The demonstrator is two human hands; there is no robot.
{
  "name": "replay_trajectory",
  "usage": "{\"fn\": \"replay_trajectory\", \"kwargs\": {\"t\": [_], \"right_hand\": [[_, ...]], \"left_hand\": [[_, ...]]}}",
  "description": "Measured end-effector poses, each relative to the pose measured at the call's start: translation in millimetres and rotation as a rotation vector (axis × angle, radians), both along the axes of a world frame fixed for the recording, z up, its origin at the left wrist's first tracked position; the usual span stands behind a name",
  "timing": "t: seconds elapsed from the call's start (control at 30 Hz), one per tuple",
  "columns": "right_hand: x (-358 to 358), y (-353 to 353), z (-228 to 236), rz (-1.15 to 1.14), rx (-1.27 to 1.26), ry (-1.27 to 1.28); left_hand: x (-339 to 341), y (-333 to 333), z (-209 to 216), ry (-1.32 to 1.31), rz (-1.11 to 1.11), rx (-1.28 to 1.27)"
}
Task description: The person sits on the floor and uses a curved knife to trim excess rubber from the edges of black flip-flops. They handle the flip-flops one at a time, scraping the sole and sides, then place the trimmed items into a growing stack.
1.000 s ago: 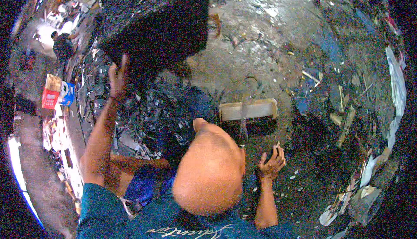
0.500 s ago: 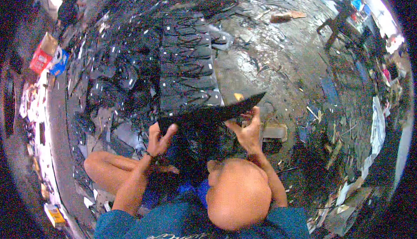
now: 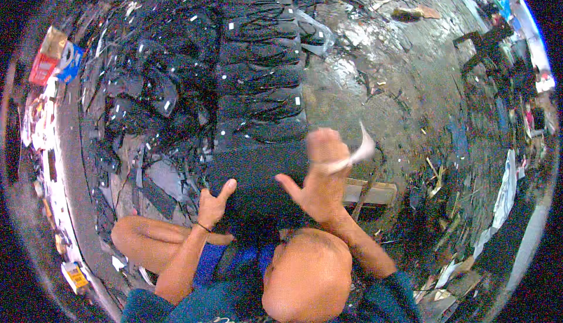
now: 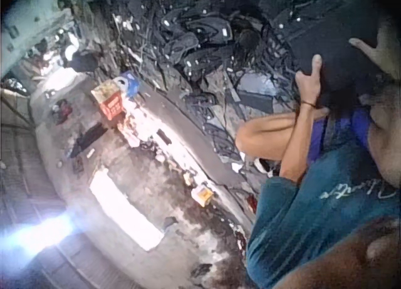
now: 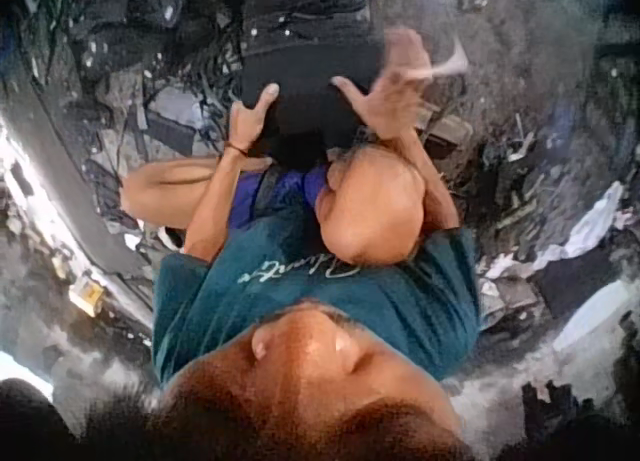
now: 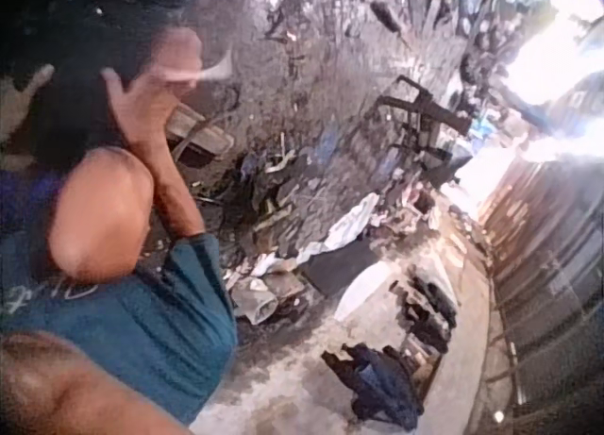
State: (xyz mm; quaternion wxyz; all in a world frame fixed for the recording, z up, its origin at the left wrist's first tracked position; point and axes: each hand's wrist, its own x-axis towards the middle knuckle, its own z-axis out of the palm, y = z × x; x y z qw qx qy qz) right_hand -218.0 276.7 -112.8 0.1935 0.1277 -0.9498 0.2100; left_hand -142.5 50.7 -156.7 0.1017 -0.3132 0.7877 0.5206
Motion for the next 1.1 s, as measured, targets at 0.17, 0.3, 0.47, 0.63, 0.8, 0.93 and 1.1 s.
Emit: {"fn": "replay_trajectory", "kwargs": {"t": [0.17, 0.3, 0.47, 0.63, 0.8, 0.93, 1.1], "right_hand": [[5, -24, -24, 0.559, 0.142, -0.759], [3, -27, -61, 0.569, 0.102, -0.839], [-58, -23, -105, 0.399, 0.029, -0.665], [-110, -19, -114, 0.282, 0.036, -0.058], [-64, 19, -88, -0.024, -0.748, -0.129], [14, 55, -128, 0.162, -0.608, -0.769], [-7, 45, -83, 0.091, -0.454, -0.428]], "left_hand": [[8, 9, -24, -0.054, -0.143, 0.12], [8, 4, -28, -0.147, -0.184, 0.072], [30, -10, -43, 0.313, -0.345, 0.066], [-29, -6, -60, 0.179, -0.327, -0.083], [-76, -31, -83, 0.164, -0.239, -0.021], [-126, -33, -92, 0.182, -0.244, -0.042], [-181, -47, -23, -0.073, -0.537, 0.077]]}}
